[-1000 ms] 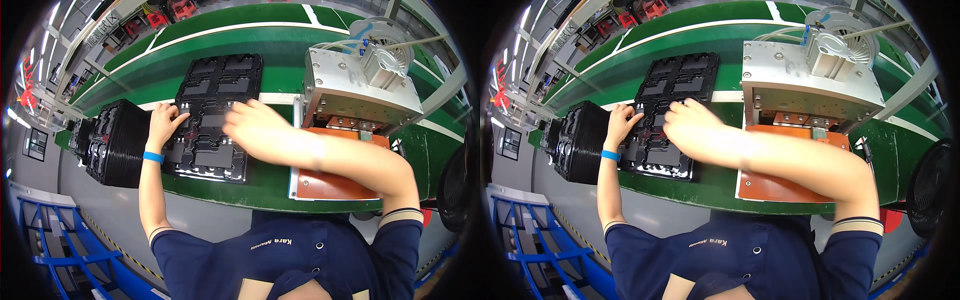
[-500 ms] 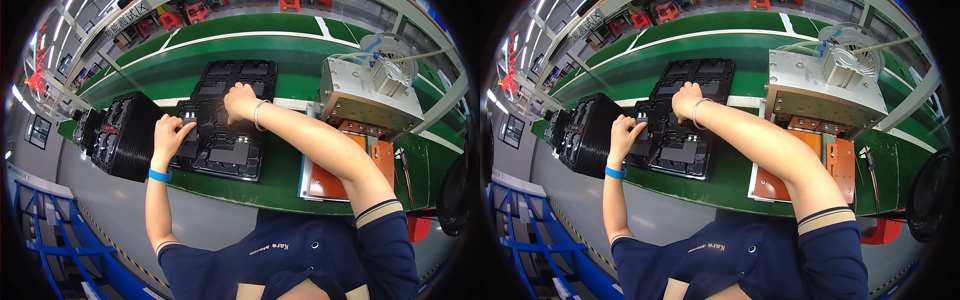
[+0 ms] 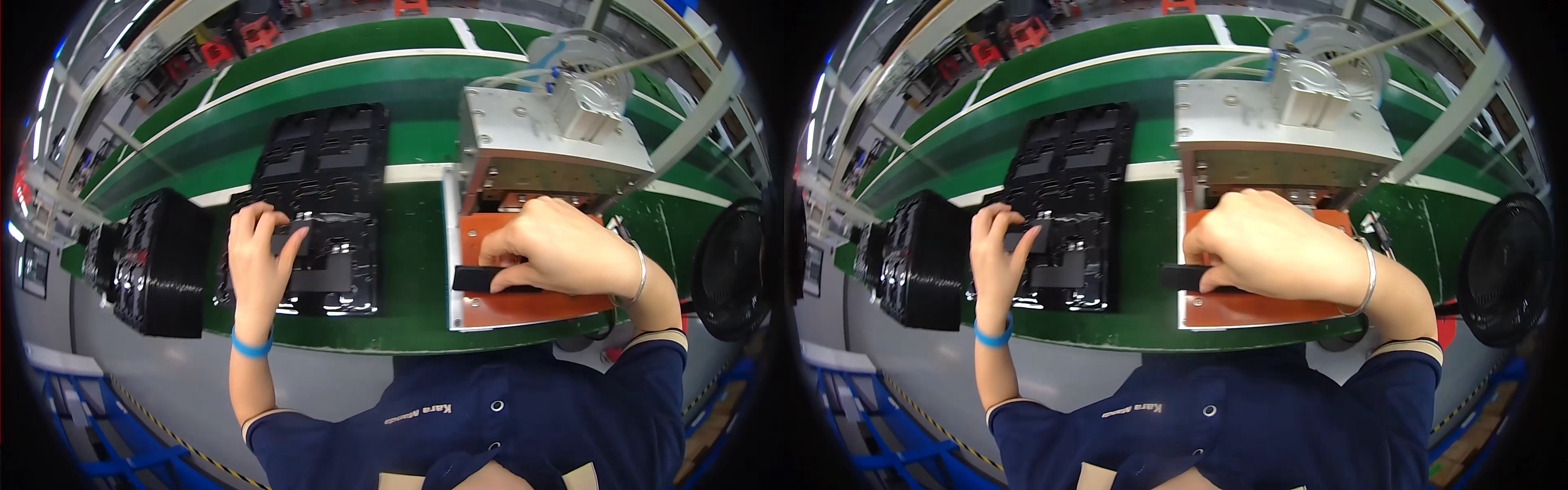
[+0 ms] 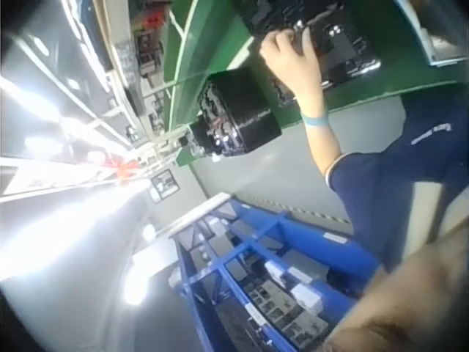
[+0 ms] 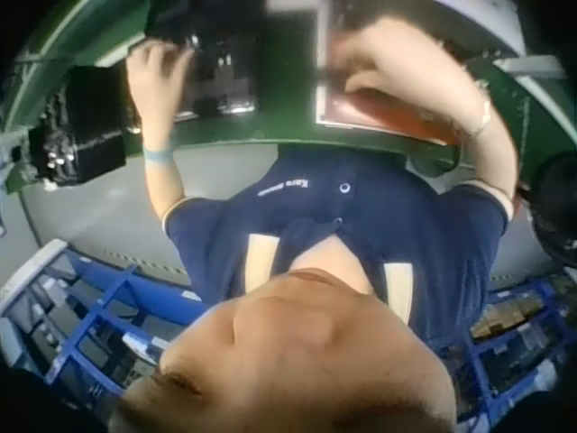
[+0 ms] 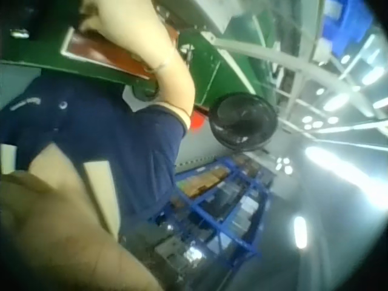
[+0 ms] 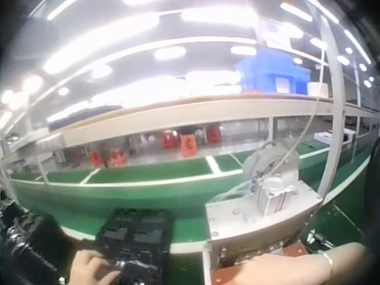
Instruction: The person repeatedly picks small black rectangular components from a tray, places them into a press fixture, and operates the press. They then remove the pressed components and return them to the tray. The person also handles a roll of white tape, tearing off a piece and folding it.
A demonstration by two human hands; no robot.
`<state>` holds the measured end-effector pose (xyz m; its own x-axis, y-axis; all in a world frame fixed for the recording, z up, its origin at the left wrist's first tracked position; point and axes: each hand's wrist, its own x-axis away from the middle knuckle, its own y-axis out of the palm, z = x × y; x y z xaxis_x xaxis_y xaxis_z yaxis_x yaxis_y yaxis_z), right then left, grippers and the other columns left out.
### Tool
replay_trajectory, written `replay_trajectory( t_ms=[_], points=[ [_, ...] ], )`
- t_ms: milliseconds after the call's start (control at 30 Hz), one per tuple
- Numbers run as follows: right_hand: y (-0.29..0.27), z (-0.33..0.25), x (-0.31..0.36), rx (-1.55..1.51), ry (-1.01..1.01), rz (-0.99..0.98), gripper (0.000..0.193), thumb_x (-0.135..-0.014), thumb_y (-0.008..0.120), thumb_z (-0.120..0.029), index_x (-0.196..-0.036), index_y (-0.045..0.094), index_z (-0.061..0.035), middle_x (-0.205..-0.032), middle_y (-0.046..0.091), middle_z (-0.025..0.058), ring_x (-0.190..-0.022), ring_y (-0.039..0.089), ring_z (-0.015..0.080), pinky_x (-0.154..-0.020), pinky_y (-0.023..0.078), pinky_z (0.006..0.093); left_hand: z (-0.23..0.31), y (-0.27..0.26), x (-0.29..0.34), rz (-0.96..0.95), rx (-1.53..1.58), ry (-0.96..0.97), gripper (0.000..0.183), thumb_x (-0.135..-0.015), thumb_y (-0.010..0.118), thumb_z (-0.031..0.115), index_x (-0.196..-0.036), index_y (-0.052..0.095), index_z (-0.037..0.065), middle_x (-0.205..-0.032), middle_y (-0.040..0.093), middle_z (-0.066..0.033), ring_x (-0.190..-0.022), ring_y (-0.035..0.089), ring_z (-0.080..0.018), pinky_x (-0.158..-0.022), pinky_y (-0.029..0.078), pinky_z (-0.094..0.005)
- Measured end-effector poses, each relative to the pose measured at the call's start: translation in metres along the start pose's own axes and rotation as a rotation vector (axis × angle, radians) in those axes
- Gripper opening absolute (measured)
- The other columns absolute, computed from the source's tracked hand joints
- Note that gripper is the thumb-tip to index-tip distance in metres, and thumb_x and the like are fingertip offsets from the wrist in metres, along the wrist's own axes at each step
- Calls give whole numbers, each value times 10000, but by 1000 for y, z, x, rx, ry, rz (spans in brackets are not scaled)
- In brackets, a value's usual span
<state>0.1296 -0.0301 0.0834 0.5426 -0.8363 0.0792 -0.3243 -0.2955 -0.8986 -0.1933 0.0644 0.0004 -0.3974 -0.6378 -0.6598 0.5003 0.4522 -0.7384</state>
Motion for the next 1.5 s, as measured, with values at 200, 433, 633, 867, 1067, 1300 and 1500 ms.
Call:
replay_trajectory(
  t_ms=[200,433,633,867,1067,1300,1500],
  points=[
    [32,46,30,-93,86,71,184,-724,767,-201,-844,694,-83,-723,645,58,-753,613,260,-678,455,367,128,24,0,-210,634,386,336,-635,809,111,-939,682,43,-1003,648,-119,-887,638,-295,-781,497,-406],
    [70,61,88,139,134,700,222,-695,767,-72,-910,711,-81,-885,643,11,-822,550,222,-751,458,361,177,56,1,-430,703,289,357,-689,792,129,-1025,702,50,-1122,636,-134,-1000,605,-299,-828,481,-388],
    [93,53,82,130,208,660,214,-775,710,-109,-985,677,-85,-939,578,26,-904,526,230,-812,417,368,181,62,9,-457,696,301,357,-665,786,35,-1014,721,71,-1102,651,-108,-981,601,-294,-822,487,-370],
    [98,55,79,252,205,584,258,-785,655,-91,-1043,651,-73,-979,542,40,-959,493,247,-902,398,407,179,65,9,-468,740,321,370,-636,694,18,-1003,719,54,-1097,637,-117,-954,596,-269,-777,490,-347],
    [96,59,80,59,176,757,290,-748,658,-53,-1037,625,-63,-1033,604,55,-1023,528,259,-962,401,451,177,64,10,-476,759,334,394,-636,655,27,-1025,715,41,-1114,618,-131,-960,587,-264,-799,505,-342],
    [94,52,83,129,199,614,268,-739,628,16,-998,607,-50,-1016,647,62,-1092,561,239,-1022,381,454,178,63,6,-501,775,358,403,-636,655,30,-1035,713,35,-1136,601,-149,-961,570,-267,-805,507,-335],
    [87,55,102,98,318,823,303,-742,648,32,-1035,612,-37,-1143,649,97,-1117,554,291,-982,398,419,178,62,1,-534,745,372,416,-631,655,20,-1043,706,27,-1141,591,-157,-964,553,-277,-812,499,-331]
  ],
)
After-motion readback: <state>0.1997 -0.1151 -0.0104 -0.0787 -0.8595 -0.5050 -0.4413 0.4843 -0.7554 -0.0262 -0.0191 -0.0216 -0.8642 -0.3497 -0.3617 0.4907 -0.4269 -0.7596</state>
